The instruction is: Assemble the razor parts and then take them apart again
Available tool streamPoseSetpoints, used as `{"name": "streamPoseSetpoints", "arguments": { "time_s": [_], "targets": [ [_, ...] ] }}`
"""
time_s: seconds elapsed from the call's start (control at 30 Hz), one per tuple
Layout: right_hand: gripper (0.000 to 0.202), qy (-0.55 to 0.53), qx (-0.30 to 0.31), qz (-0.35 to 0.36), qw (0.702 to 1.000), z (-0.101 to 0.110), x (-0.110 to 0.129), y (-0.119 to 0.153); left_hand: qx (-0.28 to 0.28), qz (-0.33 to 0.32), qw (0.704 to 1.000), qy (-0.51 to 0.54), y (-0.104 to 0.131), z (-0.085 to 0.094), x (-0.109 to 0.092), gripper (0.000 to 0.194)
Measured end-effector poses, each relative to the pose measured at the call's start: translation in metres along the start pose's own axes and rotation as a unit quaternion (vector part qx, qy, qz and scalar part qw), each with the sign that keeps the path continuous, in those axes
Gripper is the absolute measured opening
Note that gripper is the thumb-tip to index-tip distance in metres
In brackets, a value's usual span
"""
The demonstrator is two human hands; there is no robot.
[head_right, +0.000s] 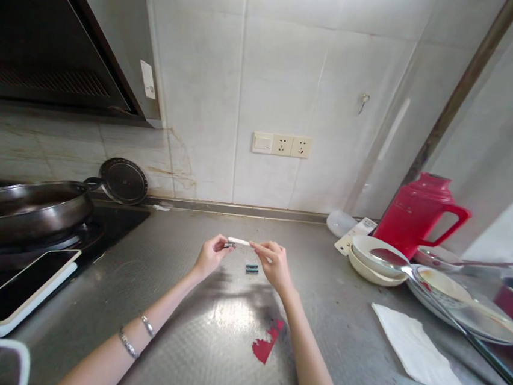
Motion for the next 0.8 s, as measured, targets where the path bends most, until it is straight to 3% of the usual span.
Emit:
{"name": "streamPoseSetpoints", "arguments": {
  "time_s": [0.17,0.33,0.5,0.57,0.67,0.8],
  "targets": [
    [0.028,0.009,-0.006,-0.033,0.999,0.006,-0.019,0.005,-0.001,0.032,0.999,0.019,-0.001,0.004,-0.001,0.023],
    [0.035,-0.046,-0.019,-0.073,0.996,-0.002,-0.024,0.007,0.013,0.055,0.998,0.027,0.003,-0.001,0.001,0.028],
    [0.040,-0.153,-0.086,-0.146,0.974,-0.013,-0.025,0.005,-0.052,0.056,0.997,-0.019,0.005,0.002,0.001,0.027],
    [0.049,-0.232,-0.107,-0.216,0.942,-0.020,-0.025,0.006,-0.079,0.052,0.995,-0.036,0.006,0.005,-0.001,0.028],
    [0.061,-0.356,-0.124,-0.318,0.870,-0.032,-0.016,0.008,-0.086,0.062,0.994,-0.042,0.007,0.006,-0.002,0.034],
    [0.058,-0.482,-0.119,-0.402,0.769,-0.043,0.011,0.009,-0.083,0.064,0.992,-0.064,0.010,0.004,-0.003,0.035]
  ]
}}
Point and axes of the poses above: each hand's wrist, its own y-axis away from the middle knuckle, its own z-axis out of the back of the hand, x = y × z, the point moved 4 cm from there along -y, towards the middle knuckle, and after that the axes turned 13 degrees about -y, right-handed, at the moved point
